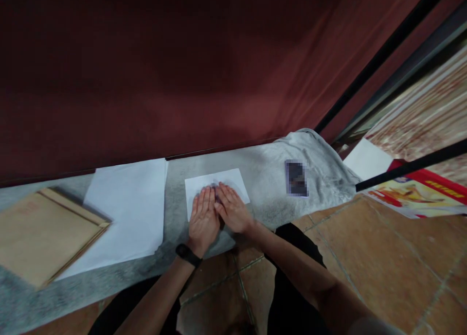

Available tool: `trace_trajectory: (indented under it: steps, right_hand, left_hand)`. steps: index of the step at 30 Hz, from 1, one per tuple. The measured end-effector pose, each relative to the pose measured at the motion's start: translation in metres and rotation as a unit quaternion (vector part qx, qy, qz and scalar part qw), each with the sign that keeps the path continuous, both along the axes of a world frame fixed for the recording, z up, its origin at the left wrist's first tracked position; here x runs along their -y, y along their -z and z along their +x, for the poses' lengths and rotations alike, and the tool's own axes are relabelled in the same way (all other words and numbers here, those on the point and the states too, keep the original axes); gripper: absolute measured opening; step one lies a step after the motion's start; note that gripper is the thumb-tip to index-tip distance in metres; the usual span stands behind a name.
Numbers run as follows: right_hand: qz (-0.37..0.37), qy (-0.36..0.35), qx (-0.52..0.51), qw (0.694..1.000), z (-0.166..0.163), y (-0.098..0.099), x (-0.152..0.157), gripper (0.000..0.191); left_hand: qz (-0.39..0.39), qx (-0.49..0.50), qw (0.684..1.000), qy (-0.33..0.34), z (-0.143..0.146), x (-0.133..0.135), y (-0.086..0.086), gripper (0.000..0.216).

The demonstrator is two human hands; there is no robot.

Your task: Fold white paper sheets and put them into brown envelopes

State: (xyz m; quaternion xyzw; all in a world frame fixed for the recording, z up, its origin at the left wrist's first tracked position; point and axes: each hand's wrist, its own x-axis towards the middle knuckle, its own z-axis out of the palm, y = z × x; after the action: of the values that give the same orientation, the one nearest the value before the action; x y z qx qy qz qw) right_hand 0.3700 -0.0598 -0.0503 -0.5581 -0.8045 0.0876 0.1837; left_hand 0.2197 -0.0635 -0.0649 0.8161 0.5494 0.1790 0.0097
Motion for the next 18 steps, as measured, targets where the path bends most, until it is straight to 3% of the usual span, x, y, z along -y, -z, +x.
trace_trajectory:
  steps: [7,18]
  right_hand:
    - [0.015,0.016,0.026,0.999,0.000,0.012,0.018,0.066]
    - [0.026,0.094,0.054,0.994,0.031,0.019,0.022,0.064]
  left_hand:
    - [-0.013,-0.007,1.000,0.022,-0.006,0.008,0.010,0.059]
    - [0.000,0.029,0.998,-0.047,-0.033,0.011,0.005,0.065]
